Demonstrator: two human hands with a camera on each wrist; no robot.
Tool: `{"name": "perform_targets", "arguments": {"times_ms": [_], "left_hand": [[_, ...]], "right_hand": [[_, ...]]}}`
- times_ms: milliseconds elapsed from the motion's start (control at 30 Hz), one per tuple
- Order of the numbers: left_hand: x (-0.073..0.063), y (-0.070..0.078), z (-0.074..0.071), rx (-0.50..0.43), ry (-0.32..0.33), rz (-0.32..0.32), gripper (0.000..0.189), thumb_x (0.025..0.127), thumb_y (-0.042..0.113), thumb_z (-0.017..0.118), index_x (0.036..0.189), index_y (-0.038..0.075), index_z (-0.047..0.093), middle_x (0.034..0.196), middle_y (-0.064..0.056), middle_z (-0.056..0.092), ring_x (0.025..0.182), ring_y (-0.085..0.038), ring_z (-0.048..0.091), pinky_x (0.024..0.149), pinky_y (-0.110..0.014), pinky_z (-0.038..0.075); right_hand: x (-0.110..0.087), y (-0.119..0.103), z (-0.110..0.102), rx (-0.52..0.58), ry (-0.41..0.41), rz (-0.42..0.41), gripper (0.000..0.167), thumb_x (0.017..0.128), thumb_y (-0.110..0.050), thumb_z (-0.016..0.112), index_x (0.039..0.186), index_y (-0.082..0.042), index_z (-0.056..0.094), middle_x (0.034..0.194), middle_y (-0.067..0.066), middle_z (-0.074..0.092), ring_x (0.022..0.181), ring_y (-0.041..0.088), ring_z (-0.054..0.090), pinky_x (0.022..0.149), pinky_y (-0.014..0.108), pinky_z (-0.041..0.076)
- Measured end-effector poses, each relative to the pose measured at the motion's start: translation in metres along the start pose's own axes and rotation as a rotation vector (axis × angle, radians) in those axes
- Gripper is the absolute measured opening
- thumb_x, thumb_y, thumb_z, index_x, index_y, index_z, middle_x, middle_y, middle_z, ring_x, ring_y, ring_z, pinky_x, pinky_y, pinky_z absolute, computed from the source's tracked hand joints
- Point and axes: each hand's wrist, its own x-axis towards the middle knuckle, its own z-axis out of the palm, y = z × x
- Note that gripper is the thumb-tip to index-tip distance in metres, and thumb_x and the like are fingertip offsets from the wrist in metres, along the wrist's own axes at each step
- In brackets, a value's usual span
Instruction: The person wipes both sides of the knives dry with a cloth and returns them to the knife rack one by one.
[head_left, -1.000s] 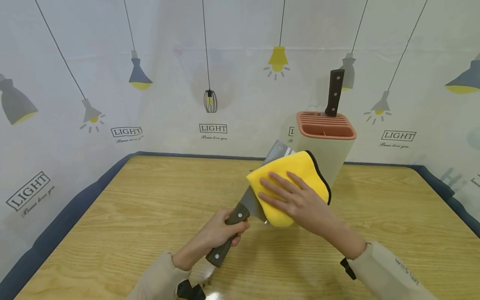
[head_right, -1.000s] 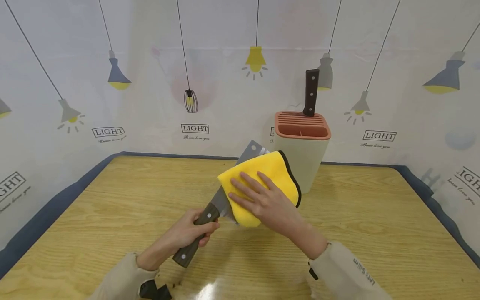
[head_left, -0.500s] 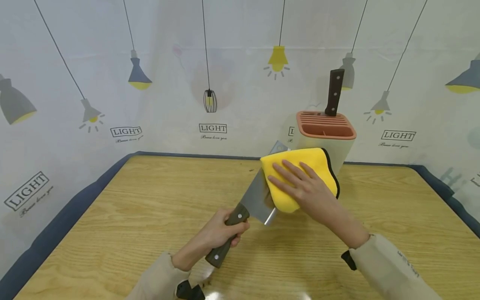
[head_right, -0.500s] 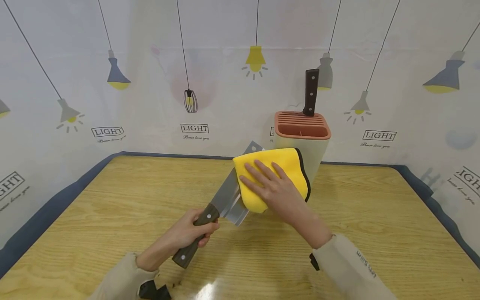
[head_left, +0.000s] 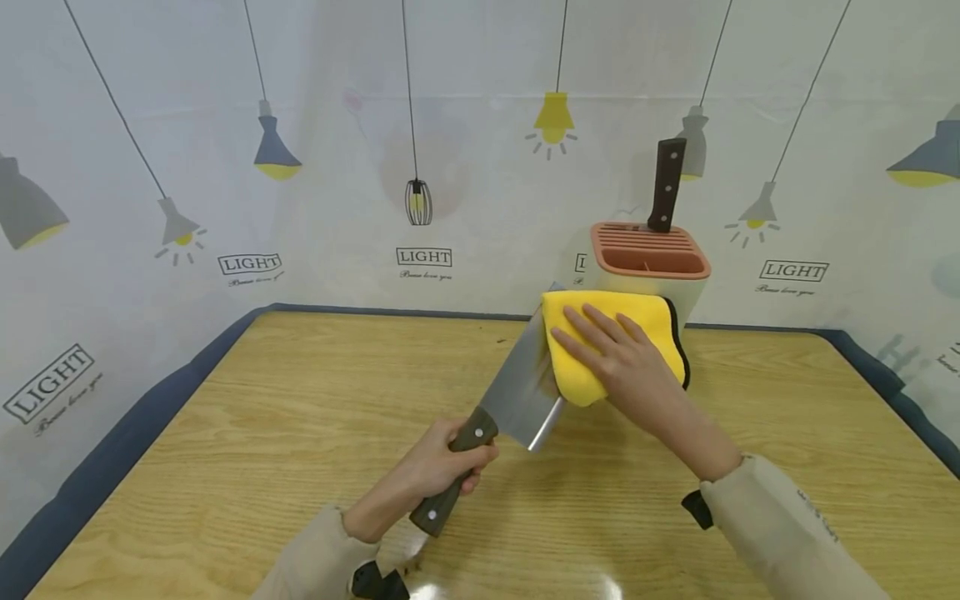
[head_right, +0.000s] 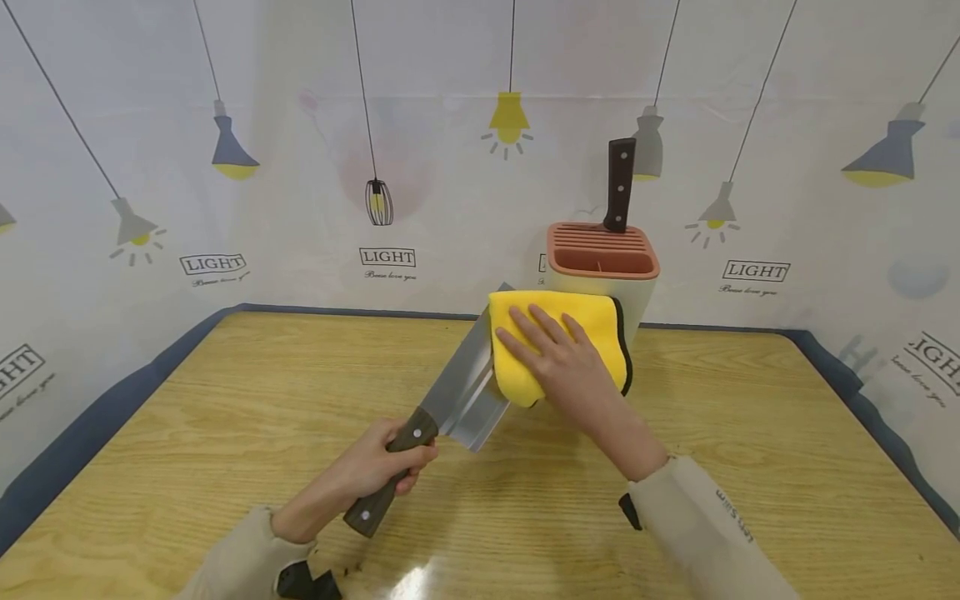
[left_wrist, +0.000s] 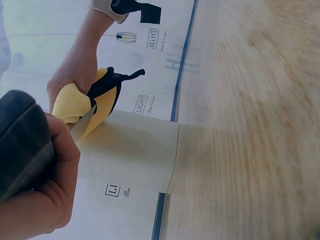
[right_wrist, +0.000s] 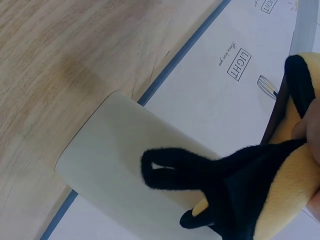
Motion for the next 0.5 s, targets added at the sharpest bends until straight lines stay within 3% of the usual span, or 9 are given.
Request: {"name": "perform_targets", "arguments": {"times_ms": [300,500], "left_hand": [[-0.0023,0.0014,-0.0001,-0.003,0.002,-0.009,0.009,0.088,0.006,0.052,0.086,-0.003,0.049,0.056,0.001,0.046,0.042,-0.007,0.043,0.042,-0.020,0.039],[-0.0037,0.0029,-0.0007,-0.013,0.003,-0.016,0.010,0.087,0.007,0.053,0.086,-0.003,0.049,0.056,0.000,0.047,0.042,-0.006,0.043,0.042,-0.019,0.039]], "right_hand": [[-0.0010,0.0051,-0.0013,0.014,-0.015,0.070,0.074,0.061,0.008,0.074,0.128,-0.009,0.047,0.134,0.017,0.041,0.121,0.034,0.039,0.092,0.052,0.036],[-0.0013,0.0073,-0.0016,0.014,-0.017,0.109,0.079,0.056,0.007,0.078,0.127,-0.008,0.048,0.133,0.018,0.041,0.120,0.035,0.039,0.090,0.053,0.037]]}}
